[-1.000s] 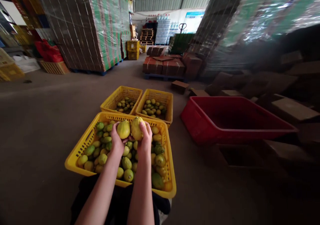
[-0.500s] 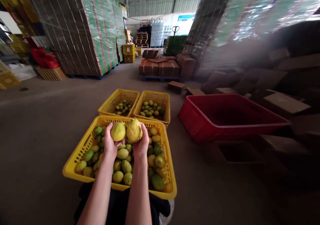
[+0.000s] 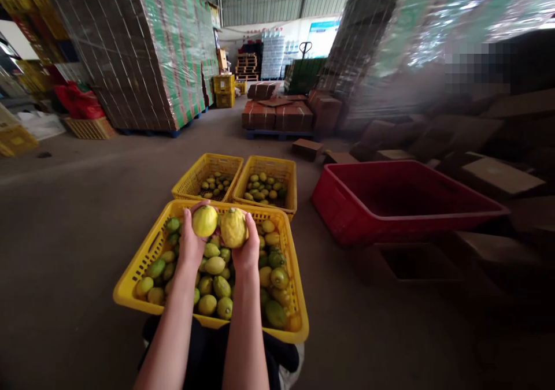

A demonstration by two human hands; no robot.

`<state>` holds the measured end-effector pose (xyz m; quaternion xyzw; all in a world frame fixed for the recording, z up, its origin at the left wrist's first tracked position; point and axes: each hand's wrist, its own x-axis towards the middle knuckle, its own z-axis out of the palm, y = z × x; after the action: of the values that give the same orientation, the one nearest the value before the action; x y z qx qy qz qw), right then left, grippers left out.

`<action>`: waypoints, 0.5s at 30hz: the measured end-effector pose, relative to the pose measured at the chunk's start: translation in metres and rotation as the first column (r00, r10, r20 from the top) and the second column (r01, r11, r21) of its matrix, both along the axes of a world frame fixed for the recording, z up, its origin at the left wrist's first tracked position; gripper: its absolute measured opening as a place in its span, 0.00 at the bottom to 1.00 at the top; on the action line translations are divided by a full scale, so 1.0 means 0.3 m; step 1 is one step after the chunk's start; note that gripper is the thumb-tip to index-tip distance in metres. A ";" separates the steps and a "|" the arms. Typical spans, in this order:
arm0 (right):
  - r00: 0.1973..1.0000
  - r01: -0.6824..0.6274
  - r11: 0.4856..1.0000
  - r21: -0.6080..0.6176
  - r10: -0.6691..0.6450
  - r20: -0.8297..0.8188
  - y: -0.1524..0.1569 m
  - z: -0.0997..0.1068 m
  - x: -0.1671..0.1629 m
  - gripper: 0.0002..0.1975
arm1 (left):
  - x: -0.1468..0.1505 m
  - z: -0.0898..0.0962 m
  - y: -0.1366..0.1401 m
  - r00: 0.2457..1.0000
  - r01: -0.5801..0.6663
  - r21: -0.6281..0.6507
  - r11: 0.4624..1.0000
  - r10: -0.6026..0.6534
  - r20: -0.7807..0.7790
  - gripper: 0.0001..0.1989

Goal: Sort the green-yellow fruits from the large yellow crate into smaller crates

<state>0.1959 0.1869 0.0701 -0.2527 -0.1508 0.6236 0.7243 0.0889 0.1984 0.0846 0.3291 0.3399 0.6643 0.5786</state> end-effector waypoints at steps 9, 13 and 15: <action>0.989 -0.095 0.992 -0.078 0.086 -0.118 0.008 0.026 -0.008 0.10 | -0.036 0.035 0.036 0.922 0.181 -0.379 0.908 -0.021 0.388 0.17; 0.984 -0.093 0.979 -0.181 0.063 -0.167 0.032 0.009 -0.013 0.13 | -0.035 0.014 0.067 0.907 0.249 -0.402 0.881 -0.066 0.415 0.21; 0.981 -0.058 0.973 -0.225 0.014 -0.195 0.045 -0.002 -0.018 0.15 | -0.032 -0.004 0.077 0.912 0.259 -0.422 0.869 -0.076 0.403 0.23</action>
<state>0.1905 0.2004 0.0696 -0.2702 -0.0117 0.6713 0.6900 0.0794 0.2216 0.0835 0.0766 0.3428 0.5592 0.7509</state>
